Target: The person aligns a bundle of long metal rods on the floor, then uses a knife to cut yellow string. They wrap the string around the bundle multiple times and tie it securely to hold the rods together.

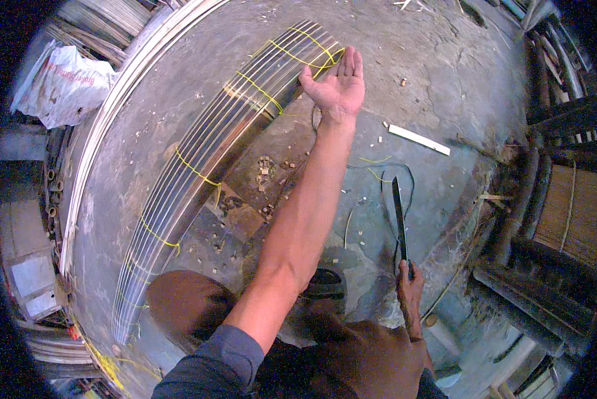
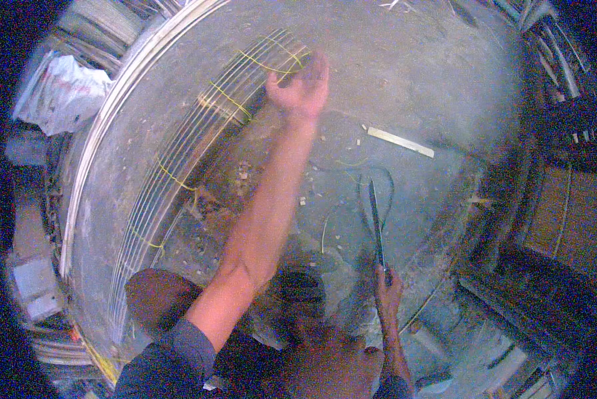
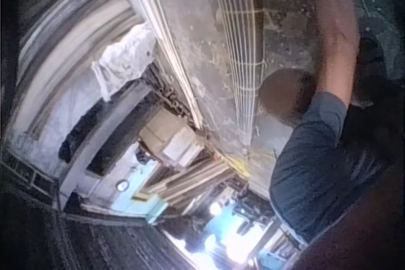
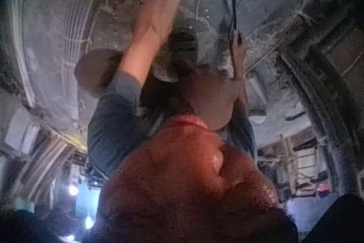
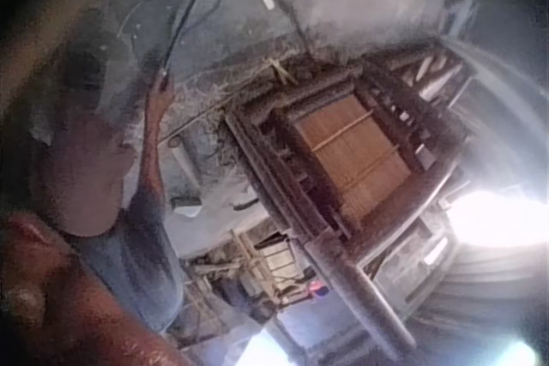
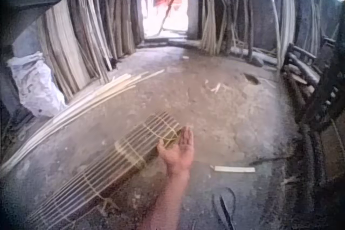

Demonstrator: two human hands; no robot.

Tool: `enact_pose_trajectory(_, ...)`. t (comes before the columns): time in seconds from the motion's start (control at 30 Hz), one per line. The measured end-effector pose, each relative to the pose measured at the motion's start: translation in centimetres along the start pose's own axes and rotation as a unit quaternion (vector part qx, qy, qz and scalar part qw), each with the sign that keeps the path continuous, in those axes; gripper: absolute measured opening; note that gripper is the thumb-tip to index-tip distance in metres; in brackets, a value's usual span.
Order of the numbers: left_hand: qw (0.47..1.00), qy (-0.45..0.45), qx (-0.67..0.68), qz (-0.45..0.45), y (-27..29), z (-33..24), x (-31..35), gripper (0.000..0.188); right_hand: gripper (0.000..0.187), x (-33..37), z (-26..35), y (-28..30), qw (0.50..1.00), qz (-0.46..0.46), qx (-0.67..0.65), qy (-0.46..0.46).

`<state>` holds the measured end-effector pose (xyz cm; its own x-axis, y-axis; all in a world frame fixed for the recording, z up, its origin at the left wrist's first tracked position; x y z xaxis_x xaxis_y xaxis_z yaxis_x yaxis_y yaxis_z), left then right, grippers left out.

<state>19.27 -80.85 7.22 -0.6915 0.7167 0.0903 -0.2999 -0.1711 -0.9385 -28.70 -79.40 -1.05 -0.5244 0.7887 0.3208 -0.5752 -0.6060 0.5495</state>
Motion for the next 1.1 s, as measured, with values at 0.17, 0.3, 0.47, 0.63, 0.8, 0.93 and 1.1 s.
enact_pose_trajectory(0.17,0.994,-0.053,0.087,-0.05,-1.7,0.0,-0.5,0.08,0.04,0.5,1.3,-0.2,0.999,-0.002,0.036,0.023)
enact_pose_trajectory(0.3,0.984,-0.1,0.1,-0.112,-2.1,0.5,-0.4,0.062,0.039,1.1,0.9,-0.2,1.0,0.002,-0.006,-0.026)
enact_pose_trajectory(0.47,0.979,-0.09,0.117,-0.143,-1.0,-1.2,-2.2,0.043,0.037,1.1,-0.3,-0.3,1.0,-0.001,-0.008,-0.023)
enact_pose_trajectory(0.63,0.974,-0.086,0.017,-0.209,2.0,-1.2,-3.0,0.021,0.035,1.6,-1.4,-0.3,0.998,-0.015,-0.01,-0.064)
enact_pose_trajectory(0.8,0.955,-0.063,-0.078,-0.278,6.2,-3.8,-3.6,0.02,0.034,1.2,-0.7,-0.7,1.0,-0.01,0.016,-0.008)
enact_pose_trajectory(0.93,0.922,-0.039,-0.292,-0.254,6.7,-4.3,-2.9,0.012,0.036,1.0,-1.5,-1.2,0.999,0.006,-0.011,-0.045)
enact_pose_trajectory(1.1,0.855,-0.067,-0.424,-0.291,6.1,-3.6,-0.4,0.016,0.038,1.0,0.2,-1.2,0.998,0.005,-0.018,-0.067)
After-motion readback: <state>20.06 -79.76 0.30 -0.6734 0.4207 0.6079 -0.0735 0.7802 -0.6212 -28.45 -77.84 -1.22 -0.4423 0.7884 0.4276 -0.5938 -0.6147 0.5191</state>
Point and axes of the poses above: each hand's wrist, its own x-axis away from the middle knuckle, its own y-axis out of the back of the hand, z = x × y, the point moved 7 cm from there along -x, towards the middle knuckle, and after that the axes turned 12 degrees about y, right-handed, at the moved point
